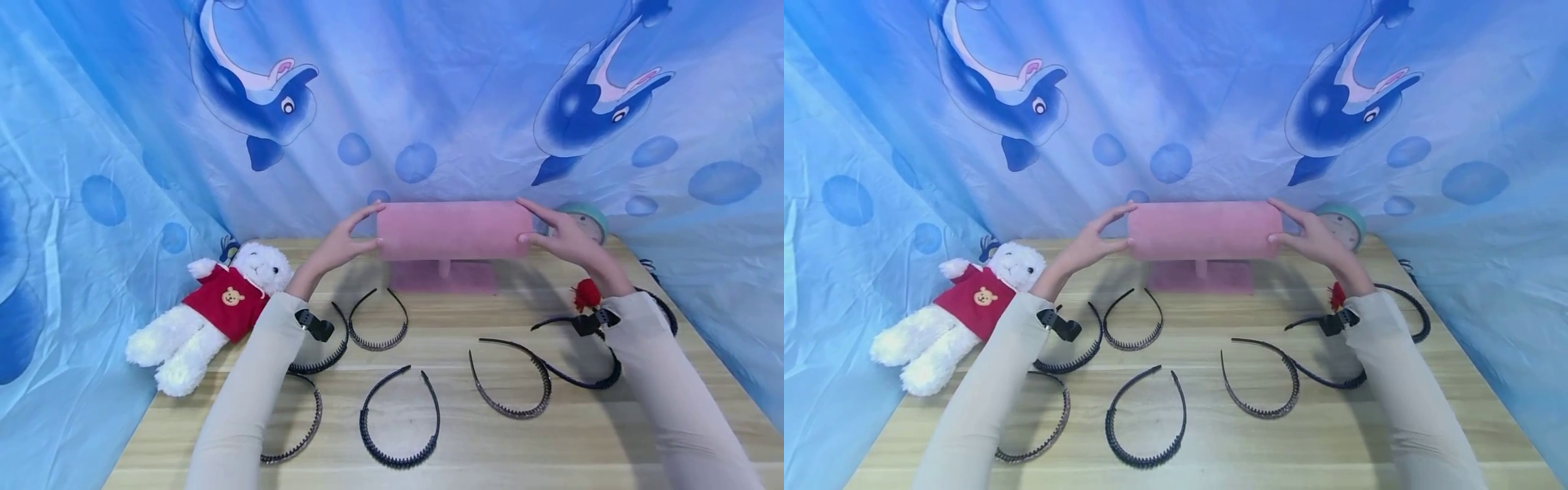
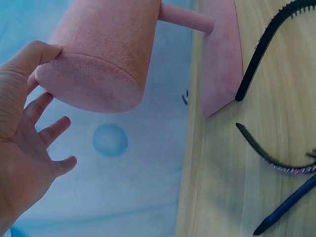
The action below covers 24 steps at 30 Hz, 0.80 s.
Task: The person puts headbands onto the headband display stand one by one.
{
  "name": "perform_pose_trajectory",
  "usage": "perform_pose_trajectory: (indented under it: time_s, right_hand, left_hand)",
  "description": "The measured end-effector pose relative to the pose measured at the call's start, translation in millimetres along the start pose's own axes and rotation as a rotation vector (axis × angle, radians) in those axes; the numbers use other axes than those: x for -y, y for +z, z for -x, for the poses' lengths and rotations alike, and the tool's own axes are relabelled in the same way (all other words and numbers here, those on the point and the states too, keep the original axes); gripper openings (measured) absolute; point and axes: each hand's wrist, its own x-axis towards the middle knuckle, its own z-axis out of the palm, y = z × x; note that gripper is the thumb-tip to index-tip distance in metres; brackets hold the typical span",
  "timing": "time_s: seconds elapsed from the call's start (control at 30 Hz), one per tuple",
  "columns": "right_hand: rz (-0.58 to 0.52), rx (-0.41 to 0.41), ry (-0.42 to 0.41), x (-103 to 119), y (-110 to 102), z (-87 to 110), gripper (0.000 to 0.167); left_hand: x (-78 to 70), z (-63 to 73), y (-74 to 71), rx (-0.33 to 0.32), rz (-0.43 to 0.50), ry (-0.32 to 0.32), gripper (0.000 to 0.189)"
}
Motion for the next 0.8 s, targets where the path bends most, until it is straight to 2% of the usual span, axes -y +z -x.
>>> perform_pose_trajectory:
  time_s: [0.2, 0.4, 0.8]
  right_hand:
    - [-0.062, 0.028, -0.07, 7.1, 10.9, -27.9, 0.075]
    - [-0.036, 0.0, -0.145, 12.3, 19.6, -46.8, 0.074]
    - [-0.052, 0.05, -0.079, 18.7, 29.5, -71.0, 0.073]
  left_hand:
    - [8.7, 0.3, -18.5, -0.026, -0.037, -0.013, 0.07]
    - [16.3, -1.6, -30.4, -0.038, -0.049, -0.02, 0.069]
    - [22.4, -2.6, -44.3, -0.045, -0.099, -0.008, 0.071]
